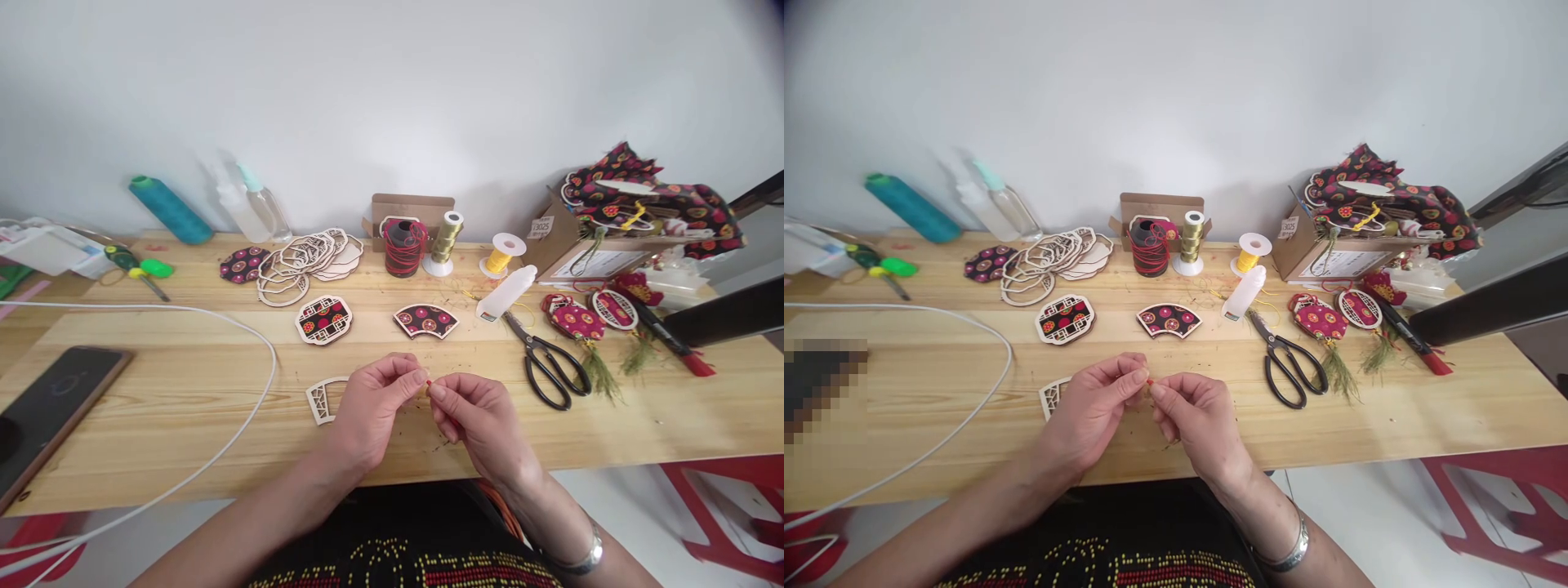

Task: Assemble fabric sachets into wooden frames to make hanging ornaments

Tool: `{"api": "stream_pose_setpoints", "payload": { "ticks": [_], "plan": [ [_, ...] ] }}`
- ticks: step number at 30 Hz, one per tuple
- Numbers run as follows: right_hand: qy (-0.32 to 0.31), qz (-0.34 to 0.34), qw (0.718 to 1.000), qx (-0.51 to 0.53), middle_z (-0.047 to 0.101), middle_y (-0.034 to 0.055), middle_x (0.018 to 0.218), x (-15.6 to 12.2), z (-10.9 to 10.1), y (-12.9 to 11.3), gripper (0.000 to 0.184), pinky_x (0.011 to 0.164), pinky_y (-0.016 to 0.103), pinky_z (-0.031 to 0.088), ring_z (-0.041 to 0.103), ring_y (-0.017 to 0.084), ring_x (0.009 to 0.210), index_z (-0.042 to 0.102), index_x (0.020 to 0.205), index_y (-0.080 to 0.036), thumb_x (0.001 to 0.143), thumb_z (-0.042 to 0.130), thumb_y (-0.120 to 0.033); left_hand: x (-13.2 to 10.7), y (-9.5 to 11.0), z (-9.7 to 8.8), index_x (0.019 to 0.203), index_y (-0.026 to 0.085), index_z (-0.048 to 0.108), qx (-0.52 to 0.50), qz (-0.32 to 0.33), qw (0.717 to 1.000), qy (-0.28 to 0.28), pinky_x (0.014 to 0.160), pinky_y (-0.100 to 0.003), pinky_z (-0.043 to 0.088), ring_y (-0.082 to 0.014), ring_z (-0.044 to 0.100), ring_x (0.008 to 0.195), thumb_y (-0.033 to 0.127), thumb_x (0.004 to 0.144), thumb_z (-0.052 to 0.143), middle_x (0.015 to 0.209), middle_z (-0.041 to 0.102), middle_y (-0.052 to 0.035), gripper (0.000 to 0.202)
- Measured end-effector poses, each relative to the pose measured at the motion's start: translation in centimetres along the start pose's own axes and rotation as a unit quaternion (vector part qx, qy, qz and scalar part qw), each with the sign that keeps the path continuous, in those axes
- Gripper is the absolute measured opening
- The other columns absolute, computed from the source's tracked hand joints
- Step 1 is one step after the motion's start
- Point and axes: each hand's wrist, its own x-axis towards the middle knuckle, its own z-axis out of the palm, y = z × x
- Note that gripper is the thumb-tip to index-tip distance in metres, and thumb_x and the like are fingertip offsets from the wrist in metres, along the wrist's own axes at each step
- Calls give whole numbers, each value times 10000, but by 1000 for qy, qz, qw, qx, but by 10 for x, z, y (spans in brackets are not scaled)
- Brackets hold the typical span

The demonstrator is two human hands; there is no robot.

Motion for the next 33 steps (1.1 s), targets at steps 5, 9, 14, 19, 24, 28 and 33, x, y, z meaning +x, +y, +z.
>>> {"api": "stream_pose_setpoints", "payload": {
  "ticks": [5,9,14,19,24,28,33],
  "plan": [
    [-6,-2,999,-49,550,-30,525,-4,0,-3,313,408,204,288,396,41,410,604,623,-155,767,685,-420,-2,7,-1,629,170,628,163,112,980,-18,748,-271,409,-143,519,801,230,783,662,797,556,-16,169],
    [-12,-10,997,-77,528,-33,526,-6,0,-6,335,414,209,292,392,45,418,576,610,-165,790,654,-437,-5,10,-5,724,183,620,306,210,928,-27,731,-277,412,-157,530,827,221,849,596,871,562,-36,133],
    [-18,-28,994,-101,507,-37,527,-6,-2,-6,345,423,213,293,389,52,432,548,603,-174,815,619,-436,-7,12,-7,734,193,576,421,251,871,-47,651,-273,379,-135,489,666,221,905,513,703,526,0,184],
    [-21,-30,992,-122,479,-40,516,-6,-2,-6,372,431,218,291,379,57,440,528,586,-178,838,581,-446,-7,13,-6,658,195,491,472,249,845,-45,613,-270,340,-121,459,601,249,926,470,635,487,21,274],
    [-37,-35,991,-126,483,-38,532,-6,0,-8,373,433,221,291,377,58,445,532,594,-179,853,555,-447,-7,13,-6,562,202,337,443,202,872,-44,555,-269,292,-109,343,529,303,931,445,540,353,49,397],
    [-31,-33,992,-121,491,-38,538,-6,0,-8,361,435,221,293,380,58,447,539,605,-180,848,567,-445,-5,14,-7,578,196,437,359,111,924,-62,558,-264,308,-117,356,562,362,903,484,560,383,42,368],
    [-19,-37,992,-120,488,-43,529,-5,-2,-6,348,426,219,290,379,56,435,539,608,-181,836,587,-439,-2,19,-8,705,179,582,285,32,954,-84,607,-260,358,-129,435,629,338,842,562,649,519,18,211]
  ]
}}
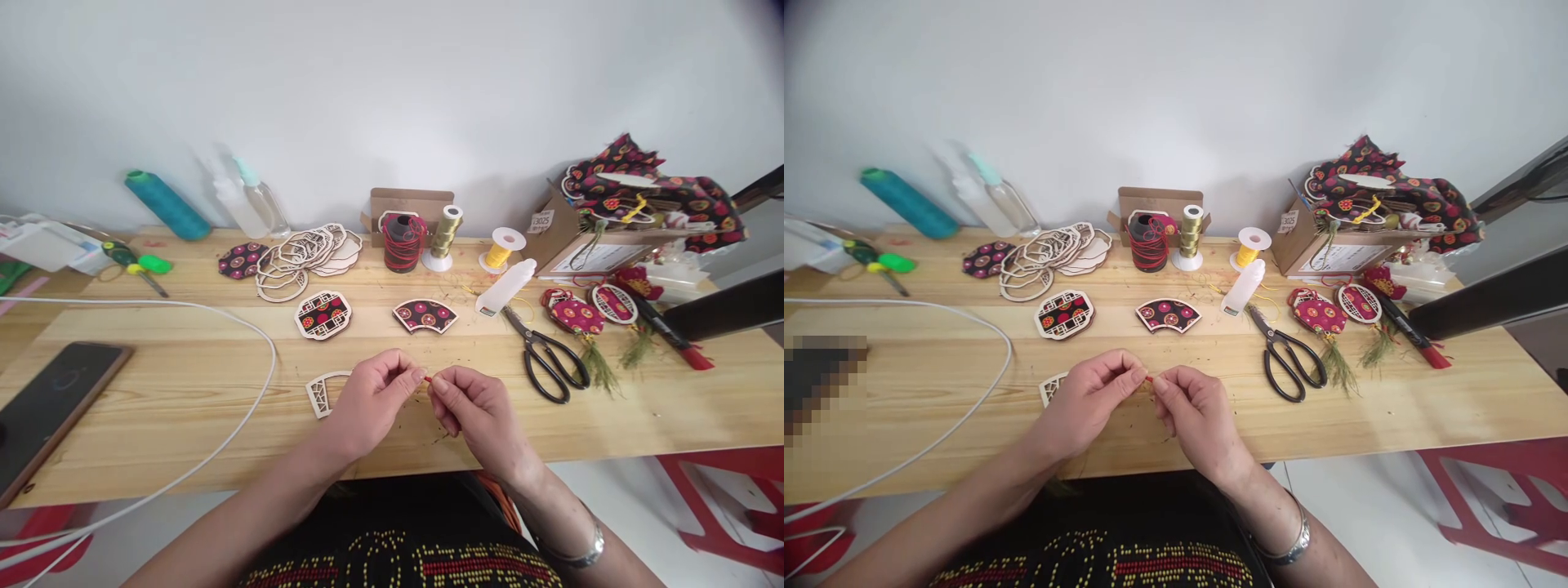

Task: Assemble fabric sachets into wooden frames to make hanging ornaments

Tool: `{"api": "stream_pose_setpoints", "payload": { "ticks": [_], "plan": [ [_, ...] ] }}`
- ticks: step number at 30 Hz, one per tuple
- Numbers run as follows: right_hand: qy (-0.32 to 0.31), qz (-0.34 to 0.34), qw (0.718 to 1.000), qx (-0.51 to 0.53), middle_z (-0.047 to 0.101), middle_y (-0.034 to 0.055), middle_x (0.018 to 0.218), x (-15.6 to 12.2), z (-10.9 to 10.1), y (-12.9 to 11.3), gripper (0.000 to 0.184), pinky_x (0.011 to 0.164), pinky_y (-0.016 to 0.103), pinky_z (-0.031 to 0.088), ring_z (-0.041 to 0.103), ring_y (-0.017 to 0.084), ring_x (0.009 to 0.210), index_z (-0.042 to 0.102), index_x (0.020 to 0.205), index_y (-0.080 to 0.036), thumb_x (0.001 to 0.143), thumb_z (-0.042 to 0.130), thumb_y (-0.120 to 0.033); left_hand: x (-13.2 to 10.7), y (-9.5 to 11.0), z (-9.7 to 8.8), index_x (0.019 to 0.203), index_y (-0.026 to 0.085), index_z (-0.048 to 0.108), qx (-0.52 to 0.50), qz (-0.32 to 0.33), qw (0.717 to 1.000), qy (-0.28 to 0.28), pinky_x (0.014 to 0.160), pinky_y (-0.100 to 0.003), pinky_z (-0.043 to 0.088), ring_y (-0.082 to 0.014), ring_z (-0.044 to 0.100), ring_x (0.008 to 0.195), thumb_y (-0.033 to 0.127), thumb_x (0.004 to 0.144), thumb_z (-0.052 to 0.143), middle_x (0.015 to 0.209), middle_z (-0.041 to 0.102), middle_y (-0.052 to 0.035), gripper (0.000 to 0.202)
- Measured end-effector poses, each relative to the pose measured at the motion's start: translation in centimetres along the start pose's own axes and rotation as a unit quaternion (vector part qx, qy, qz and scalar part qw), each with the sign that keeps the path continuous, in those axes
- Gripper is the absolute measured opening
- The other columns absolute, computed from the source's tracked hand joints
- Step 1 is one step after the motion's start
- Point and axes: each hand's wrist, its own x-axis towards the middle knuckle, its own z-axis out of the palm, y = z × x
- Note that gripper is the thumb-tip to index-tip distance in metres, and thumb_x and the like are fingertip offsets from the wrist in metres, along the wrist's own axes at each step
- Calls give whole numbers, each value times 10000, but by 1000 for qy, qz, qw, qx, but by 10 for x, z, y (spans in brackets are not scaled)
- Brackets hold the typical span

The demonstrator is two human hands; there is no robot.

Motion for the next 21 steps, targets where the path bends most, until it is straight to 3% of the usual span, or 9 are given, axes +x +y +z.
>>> {"api": "stream_pose_setpoints", "payload": {
  "ticks": [5,8,12,17,21],
  "plan": [
    [6,1,1000,-3,508,-36,544,1,-1,1,324,432,222,300,392,60,446,555,624,-182,838,587,-424,-1,8,-4,691,178,615,-15,4,1000,-10,620,-258,374,-125,457,625,292,811,601,632,543,18,166],
    [12,6,1000,4,507,-38,542,1,-2,1,311,428,219,298,393,58,442,557,628,-182,832,592,-415,0,7,-4,706,172,647,-39,2,999,15,600,-260,376,-120,464,604,304,830,590,627,565,6,189],
    [24,0,1000,12,507,-38,542,2,-5,1,293,423,216,287,393,56,435,573,654,-177,843,585,-402,1,-1,0,943,145,707,-138,-26,988,62,590,-267,391,-113,499,602,353,844,595,737,646,-38,256],
    [52,-30,998,33,501,-41,537,4,-4,6,326,431,215,302,395,53,434,556,623,-177,853,596,-405,1,-6,7,841,142,757,-236,-85,968,17,528,-254,342,-87,440,535,309,706,745,661,636,-26,215],
    [56,-34,996,55,516,-35,540,4,4,9,330,421,216,317,409,61,430,568,636,-177,841,613,-432,-1,-7,14,818,171,771,-274,-90,957,5,543,-257,327,-89,419,557,283,668,776,621,614,-6,187]
  ]
}}
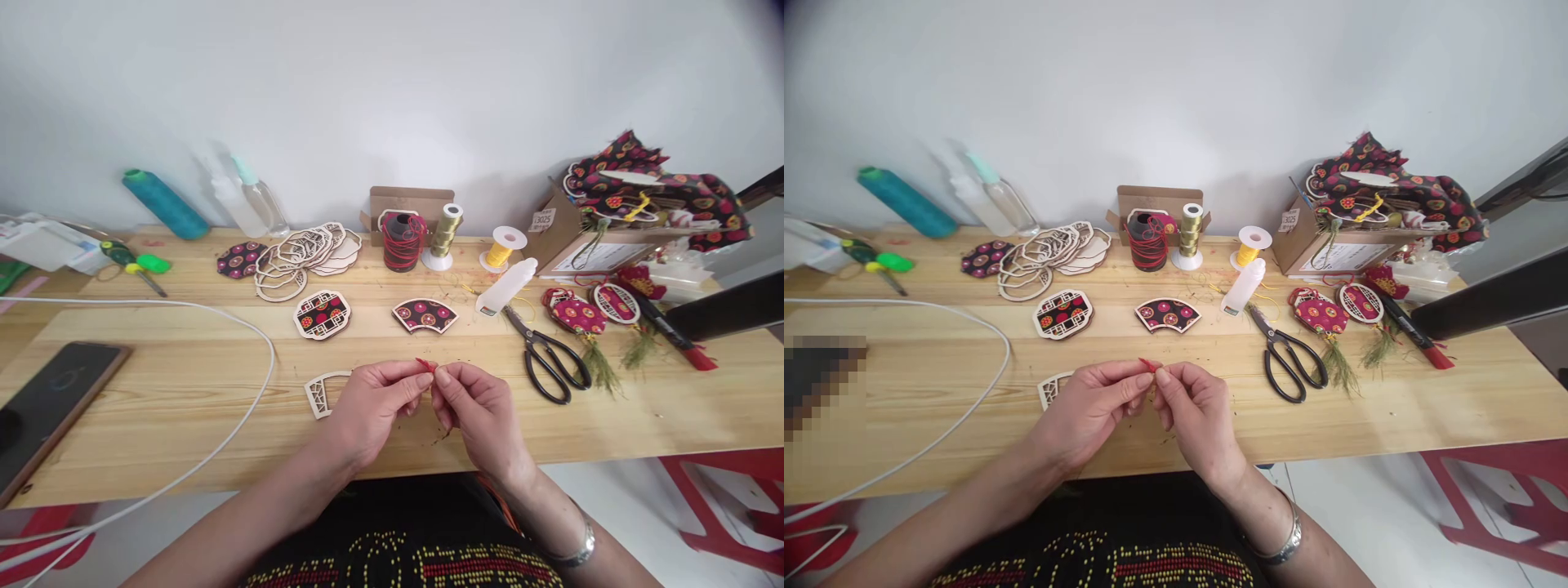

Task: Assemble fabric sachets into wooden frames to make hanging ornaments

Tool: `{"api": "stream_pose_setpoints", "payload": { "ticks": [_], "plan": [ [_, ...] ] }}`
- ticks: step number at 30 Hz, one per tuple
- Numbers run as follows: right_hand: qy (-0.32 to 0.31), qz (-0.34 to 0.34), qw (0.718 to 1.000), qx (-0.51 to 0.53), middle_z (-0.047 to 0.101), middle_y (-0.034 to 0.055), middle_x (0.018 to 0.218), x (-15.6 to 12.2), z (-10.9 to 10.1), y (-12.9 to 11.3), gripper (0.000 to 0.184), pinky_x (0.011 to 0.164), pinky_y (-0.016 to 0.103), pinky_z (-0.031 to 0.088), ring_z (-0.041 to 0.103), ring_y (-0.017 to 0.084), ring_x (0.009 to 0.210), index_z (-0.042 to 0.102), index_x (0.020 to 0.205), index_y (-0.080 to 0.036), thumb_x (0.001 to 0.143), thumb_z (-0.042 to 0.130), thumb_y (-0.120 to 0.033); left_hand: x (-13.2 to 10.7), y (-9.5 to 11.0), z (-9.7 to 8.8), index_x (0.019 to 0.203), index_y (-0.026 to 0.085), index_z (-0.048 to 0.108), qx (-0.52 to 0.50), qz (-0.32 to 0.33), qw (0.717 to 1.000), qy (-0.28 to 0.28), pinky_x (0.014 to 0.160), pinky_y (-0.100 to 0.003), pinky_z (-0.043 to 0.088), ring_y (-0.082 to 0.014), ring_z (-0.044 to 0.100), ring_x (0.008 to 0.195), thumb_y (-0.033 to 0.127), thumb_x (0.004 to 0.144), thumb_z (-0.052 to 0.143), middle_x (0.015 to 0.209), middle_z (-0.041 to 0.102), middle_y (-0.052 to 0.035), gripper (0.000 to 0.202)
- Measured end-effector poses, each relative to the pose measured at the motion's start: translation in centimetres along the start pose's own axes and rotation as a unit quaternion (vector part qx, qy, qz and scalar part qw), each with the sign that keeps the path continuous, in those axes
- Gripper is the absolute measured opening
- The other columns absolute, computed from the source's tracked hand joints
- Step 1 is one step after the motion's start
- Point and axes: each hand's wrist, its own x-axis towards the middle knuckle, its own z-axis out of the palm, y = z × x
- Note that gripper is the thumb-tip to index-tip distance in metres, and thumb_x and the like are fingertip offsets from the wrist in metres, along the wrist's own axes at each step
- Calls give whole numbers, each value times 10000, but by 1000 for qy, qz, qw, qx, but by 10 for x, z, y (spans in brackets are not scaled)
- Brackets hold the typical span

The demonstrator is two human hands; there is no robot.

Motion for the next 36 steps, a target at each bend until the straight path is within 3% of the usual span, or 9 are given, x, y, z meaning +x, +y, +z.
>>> {"api": "stream_pose_setpoints", "payload": {
  "ticks": [7,9,12,15,17,21,24,29,36],
  "plan": [
    [-18,30,999,1,529,-25,523,-2,6,0,358,422,225,331,441,73,420,582,629,-172,844,594,-457,0,-2,0,777,162,754,-13,13,1000,-9,564,-265,341,-108,481,597,310,709,757,631,614,-15,163],
    [-18,2,998,-53,542,-12,529,-2,3,-1,367,464,243,374,476,93,463,601,635,-174,881,546,-440,0,0,-2,793,173,754,11,30,999,6,564,-260,344,-107,491,608,307,727,744,679,641,-22,150],
    [46,-95,983,-150,645,28,716,1,-5,-3,216,633,285,463,570,136,664,684,811,-189,884,564,-353,-1,4,-3,805,185,759,59,39,997,35,537,-249,308,-83,423,557,306,726,738,656,626,-7,147],
    [35,-133,979,-151,666,41,932,6,-13,-7,186,754,320,484,598,160,842,698,1006,-238,838,631,-282,-3,8,-3,744,181,747,95,23,995,1,499,-252,245,-76,350,492,310,742,708,508,508,31,135],
    [-35,-97,990,-99,648,28,937,9,-17,-10,176,724,315,492,597,145,802,713,979,-257,814,658,-281,-5,11,-3,713,181,733,105,-6,994,-34,482,-254,214,-72,344,461,316,758,684,470,474,39,151],
    [-116,-33,993,0,616,-11,791,13,-20,-13,64,636,288,486,552,95,618,721,813,-241,768,702,-282,-6,13,-3,719,172,725,105,-46,989,-91,465,-244,206,-51,381,449,317,776,664,627,636,-15,167],
    [-102,-28,994,19,607,-25,660,14,-19,-10,97,633,275,474,546,98,604,678,699,-211,740,729,-283,-5,13,-4,742,169,724,99,-64,988,-103,465,-223,224,-39,401,465,297,785,659,720,686,-32,150],
    [-70,-20,996,49,608,-41,588,15,-15,-6,121,630,260,456,547,89,576,652,693,-195,776,703,-266,-4,12,-3,750,178,731,96,-52,991,-82,467,-199,264,-43,399,485,334,790,651,670,660,-6,180],
    [-54,-19,997,53,619,-45,633,13,-13,-3,120,639,230,440,544,74,615,665,682,-192,768,716,-258,-4,13,-5,710,203,731,244,33,968,-42,568,-237,434,-103,541,575,264,793,630,648,682,-1,145]
  ]
}}
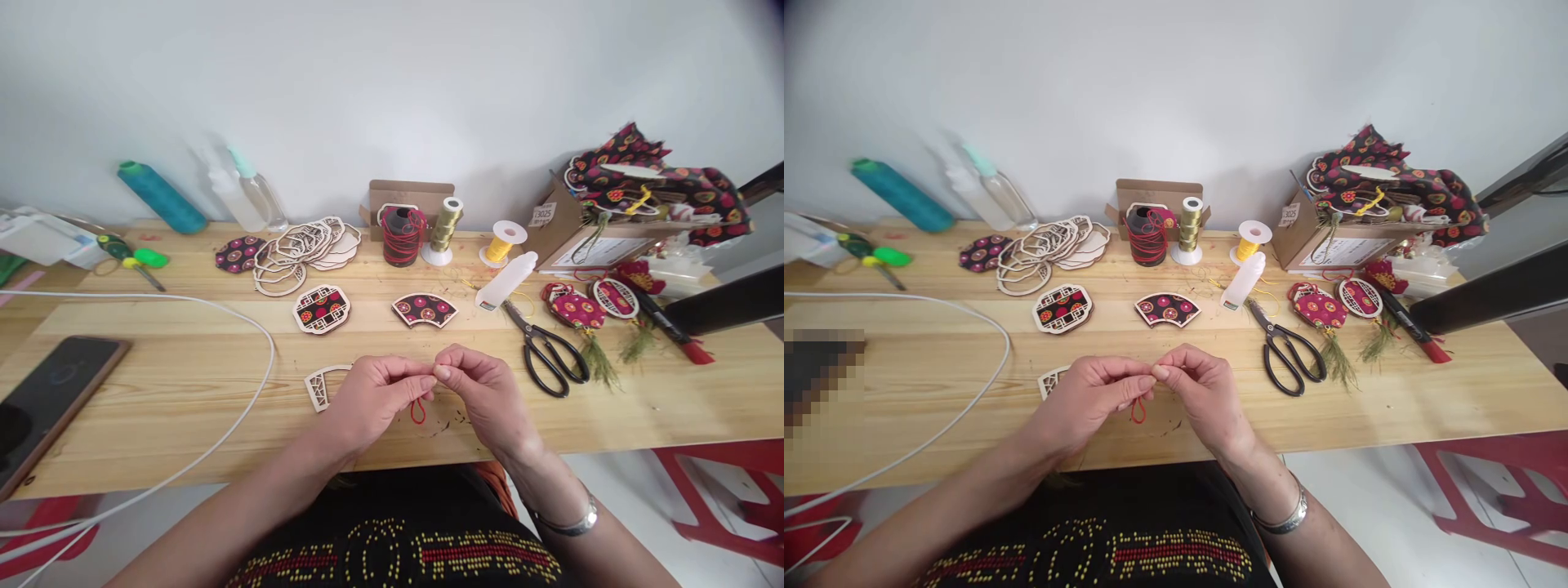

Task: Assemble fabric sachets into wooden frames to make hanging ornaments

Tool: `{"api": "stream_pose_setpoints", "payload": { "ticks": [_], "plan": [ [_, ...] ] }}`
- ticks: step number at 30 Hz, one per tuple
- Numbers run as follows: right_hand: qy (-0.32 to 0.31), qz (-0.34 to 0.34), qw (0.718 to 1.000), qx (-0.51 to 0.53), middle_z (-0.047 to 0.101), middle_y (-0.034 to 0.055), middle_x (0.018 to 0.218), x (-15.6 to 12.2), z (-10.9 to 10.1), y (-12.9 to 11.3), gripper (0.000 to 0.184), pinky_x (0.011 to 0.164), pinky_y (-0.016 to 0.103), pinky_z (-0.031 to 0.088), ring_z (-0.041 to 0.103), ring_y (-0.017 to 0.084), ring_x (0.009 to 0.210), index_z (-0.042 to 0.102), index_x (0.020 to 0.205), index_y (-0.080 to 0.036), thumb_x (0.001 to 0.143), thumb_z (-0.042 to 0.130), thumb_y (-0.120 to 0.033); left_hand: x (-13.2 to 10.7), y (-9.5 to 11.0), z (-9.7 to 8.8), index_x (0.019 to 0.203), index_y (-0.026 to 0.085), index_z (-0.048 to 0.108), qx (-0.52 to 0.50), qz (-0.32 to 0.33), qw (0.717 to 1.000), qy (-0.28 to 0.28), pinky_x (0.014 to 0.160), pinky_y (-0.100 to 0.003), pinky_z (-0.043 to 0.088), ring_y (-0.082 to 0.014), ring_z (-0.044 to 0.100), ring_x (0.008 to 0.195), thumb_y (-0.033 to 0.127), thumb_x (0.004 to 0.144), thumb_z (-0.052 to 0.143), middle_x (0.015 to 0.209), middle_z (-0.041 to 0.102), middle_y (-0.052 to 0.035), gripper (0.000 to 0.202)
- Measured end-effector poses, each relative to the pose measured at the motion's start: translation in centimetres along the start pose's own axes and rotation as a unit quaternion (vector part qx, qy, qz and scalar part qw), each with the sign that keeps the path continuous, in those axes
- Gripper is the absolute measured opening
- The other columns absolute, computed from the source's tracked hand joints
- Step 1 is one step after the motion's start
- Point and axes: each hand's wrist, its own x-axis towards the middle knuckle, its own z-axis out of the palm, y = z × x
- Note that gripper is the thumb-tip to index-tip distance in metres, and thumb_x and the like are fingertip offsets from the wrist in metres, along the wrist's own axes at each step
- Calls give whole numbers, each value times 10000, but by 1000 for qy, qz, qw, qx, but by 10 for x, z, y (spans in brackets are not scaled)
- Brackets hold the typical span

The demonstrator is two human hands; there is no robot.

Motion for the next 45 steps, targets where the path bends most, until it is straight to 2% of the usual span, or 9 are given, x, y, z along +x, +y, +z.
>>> {"api": "stream_pose_setpoints", "payload": {
  "ticks": [3,9,12,16,21,31,37,41,45],
  "plan": [
    [-9,-4,1000,-5,627,-43,643,-1,3,-1,117,652,225,447,556,74,634,669,689,-196,778,708,-260,-3,-1,-1,737,198,726,74,73,994,19,621,-252,473,-116,587,620,252,827,601,680,696,-6,164],
    [5,-37,997,-63,655,-19,739,0,7,-3,80,676,259,469,578,103,692,691,775,-210,777,689,-290,-9,-3,-6,783,173,711,147,184,970,64,550,-217,462,-90,570,534,215,863,555,625,657,11,180],
    [40,-75,978,-192,684,23,845,3,0,-2,149,678,294,466,585,133,726,706,912,-211,811,639,-298,-10,-1,-20,810,185,722,99,160,971,150,564,-216,490,-110,619,590,239,843,584,675,696,2,151],
    [52,-122,917,-375,664,43,792,6,-14,2,132,684,313,447,574,159,740,692,791,-186,838,583,-242,-15,-6,-45,807,204,730,40,116,963,239,688,-236,519,-137,654,714,293,788,669,748,719,2,110],
    [36,-112,888,-445,652,28,738,7,-19,4,170,674,299,444,582,157,720,652,728,-191,860,545,-203,-22,-18,-56,710,191,712,-3,82,966,245,709,-230,503,-146,637,750,339,773,691,694,685,3,162],
    [42,-156,853,-496,686,59,828,8,-24,-2,157,738,339,505,625,194,812,681,822,-187,882,536,-206,-31,-27,-63,867,180,741,13,59,954,292,688,-254,533,-165,655,733,403,743,720,772,728,-32,256],
    [-26,-233,751,-617,621,141,1219,40,-17,-18,351,954,498,456,539,296,1123,621,1200,-182,851,585,-190,-36,-35,-61,840,179,737,12,83,948,308,675,-265,561,-172,674,722,364,739,727,735,727,-28,211],
    [-91,-204,676,-702,512,161,1366,68,-6,-32,480,907,567,435,439,367,1201,541,1314,-230,839,606,-210,-37,-34,-54,819,182,735,23,118,942,314,564,-247,563,-159,660,634,339,758,703,688,707,-17,172],
    [-158,-184,633,-735,465,162,1394,88,-2,-35,551,858,538,428,407,387,1210,461,1384,-270,850,590,-226,-38,-34,-53,824,208,738,53,168,934,311,550,-206,556,-139,661,670,264,794,665,708,692,-3,97]
  ]
}}
